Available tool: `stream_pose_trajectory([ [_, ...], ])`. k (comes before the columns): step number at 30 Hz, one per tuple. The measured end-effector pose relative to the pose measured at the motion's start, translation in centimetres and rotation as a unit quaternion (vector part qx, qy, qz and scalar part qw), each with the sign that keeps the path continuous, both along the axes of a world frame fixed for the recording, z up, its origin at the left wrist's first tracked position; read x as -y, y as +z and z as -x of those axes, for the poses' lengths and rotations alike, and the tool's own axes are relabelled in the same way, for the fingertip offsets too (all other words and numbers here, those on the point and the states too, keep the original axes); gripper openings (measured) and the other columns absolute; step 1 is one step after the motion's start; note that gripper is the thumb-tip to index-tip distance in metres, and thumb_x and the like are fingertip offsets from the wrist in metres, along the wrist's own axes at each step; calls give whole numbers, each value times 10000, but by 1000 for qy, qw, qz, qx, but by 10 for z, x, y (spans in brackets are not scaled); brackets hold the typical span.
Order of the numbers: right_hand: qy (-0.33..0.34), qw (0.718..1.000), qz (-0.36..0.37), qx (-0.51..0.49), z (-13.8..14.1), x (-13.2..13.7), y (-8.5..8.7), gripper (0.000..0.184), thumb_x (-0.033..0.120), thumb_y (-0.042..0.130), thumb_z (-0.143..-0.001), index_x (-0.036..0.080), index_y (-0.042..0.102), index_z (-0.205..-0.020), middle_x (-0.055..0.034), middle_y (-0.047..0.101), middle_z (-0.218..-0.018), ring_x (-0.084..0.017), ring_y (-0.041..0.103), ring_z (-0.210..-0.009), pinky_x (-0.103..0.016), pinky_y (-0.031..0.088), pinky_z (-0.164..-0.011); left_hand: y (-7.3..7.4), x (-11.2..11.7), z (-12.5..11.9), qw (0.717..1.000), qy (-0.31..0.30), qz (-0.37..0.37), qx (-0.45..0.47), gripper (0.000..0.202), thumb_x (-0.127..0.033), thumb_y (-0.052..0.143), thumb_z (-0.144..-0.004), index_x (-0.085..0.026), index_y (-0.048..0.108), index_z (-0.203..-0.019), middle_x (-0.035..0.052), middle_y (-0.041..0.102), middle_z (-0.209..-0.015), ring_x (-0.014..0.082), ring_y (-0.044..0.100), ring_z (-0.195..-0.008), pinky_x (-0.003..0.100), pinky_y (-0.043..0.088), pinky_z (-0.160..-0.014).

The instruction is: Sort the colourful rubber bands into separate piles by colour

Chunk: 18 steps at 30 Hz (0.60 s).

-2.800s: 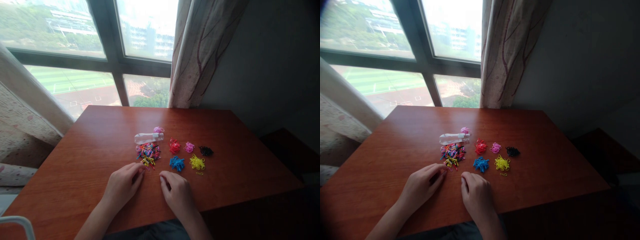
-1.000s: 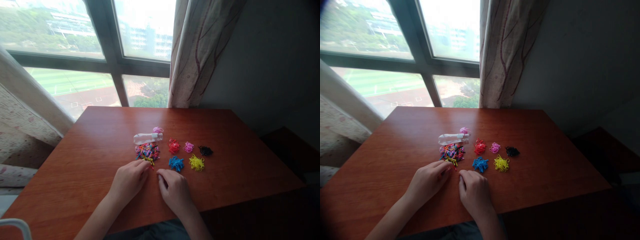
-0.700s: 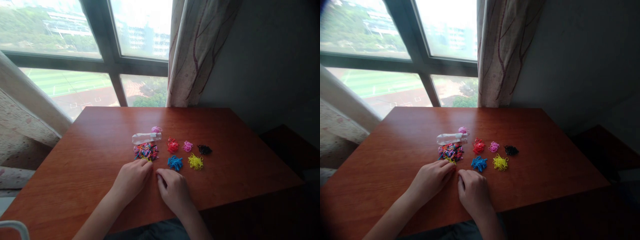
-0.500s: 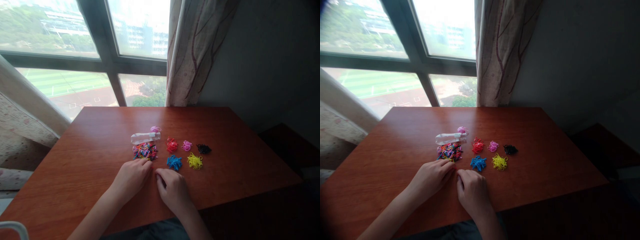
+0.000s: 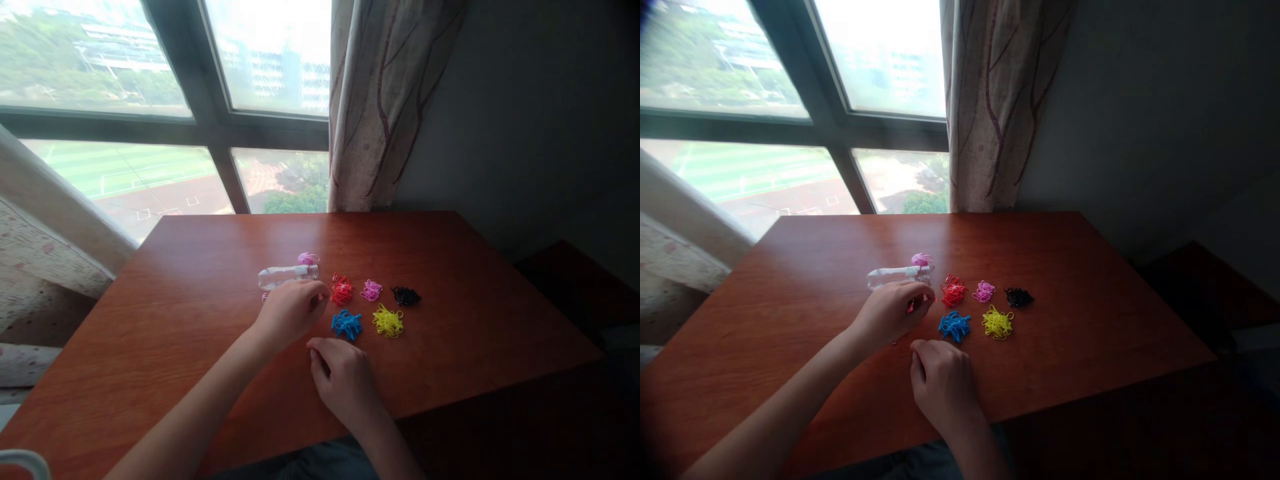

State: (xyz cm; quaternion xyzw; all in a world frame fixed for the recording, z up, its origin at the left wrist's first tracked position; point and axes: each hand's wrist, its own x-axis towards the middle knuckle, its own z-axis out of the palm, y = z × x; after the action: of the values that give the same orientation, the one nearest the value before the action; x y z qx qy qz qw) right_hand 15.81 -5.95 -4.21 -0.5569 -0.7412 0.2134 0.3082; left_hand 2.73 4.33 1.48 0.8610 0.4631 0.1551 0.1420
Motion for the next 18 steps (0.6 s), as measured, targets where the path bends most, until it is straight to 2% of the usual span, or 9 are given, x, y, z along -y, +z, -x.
stream_pose_trajectory([
  [5, -2, 1000, 3, -4, 0, 1, -2, 226, 125, 480, -908, 227, 665, -988, -16, 714, -889, -166, 657, -824, -239, 423, -747, -5, -27, -32, 1000, 0, -9, -18, 187, -199, 525, -846, -214, 709, -875, 40, 724, -798, 180, 637, -671, 255, 398, -580],
  [9, -3, 1000, -8, -3, 1, 0, -5, 231, 117, 483, -902, 220, 673, -984, -22, 716, -887, -165, 657, -825, -237, 433, -756, -12, -35, -40, 1000, 6, -13, -20, 202, -192, 517, -846, -202, 715, -885, 59, 732, -825, 188, 643, -684, 259, 407, -584],
  [13, -4, 1000, -18, 12, 1, 0, -4, 232, 112, 486, -898, 220, 674, -980, -23, 716, -879, -160, 656, -812, -228, 437, -749, -10, -34, -28, 1000, 19, -13, -15, 212, -218, 520, -861, -212, 718, -937, 50, 732, -806, 182, 647, -673, 255, 407, -580],
  [18, -2, 1000, -13, 10, 0, 0, 0, 229, 118, 476, -907, 223, 669, -974, -20, 712, -859, -159, 657, -805, -228, 428, -742, -3, -16, 5, 999, 30, -16, 0, 201, -256, 516, -889, -217, 712, -886, 30, 724, -774, 174, 650, -697, 250, 424, -620],
])
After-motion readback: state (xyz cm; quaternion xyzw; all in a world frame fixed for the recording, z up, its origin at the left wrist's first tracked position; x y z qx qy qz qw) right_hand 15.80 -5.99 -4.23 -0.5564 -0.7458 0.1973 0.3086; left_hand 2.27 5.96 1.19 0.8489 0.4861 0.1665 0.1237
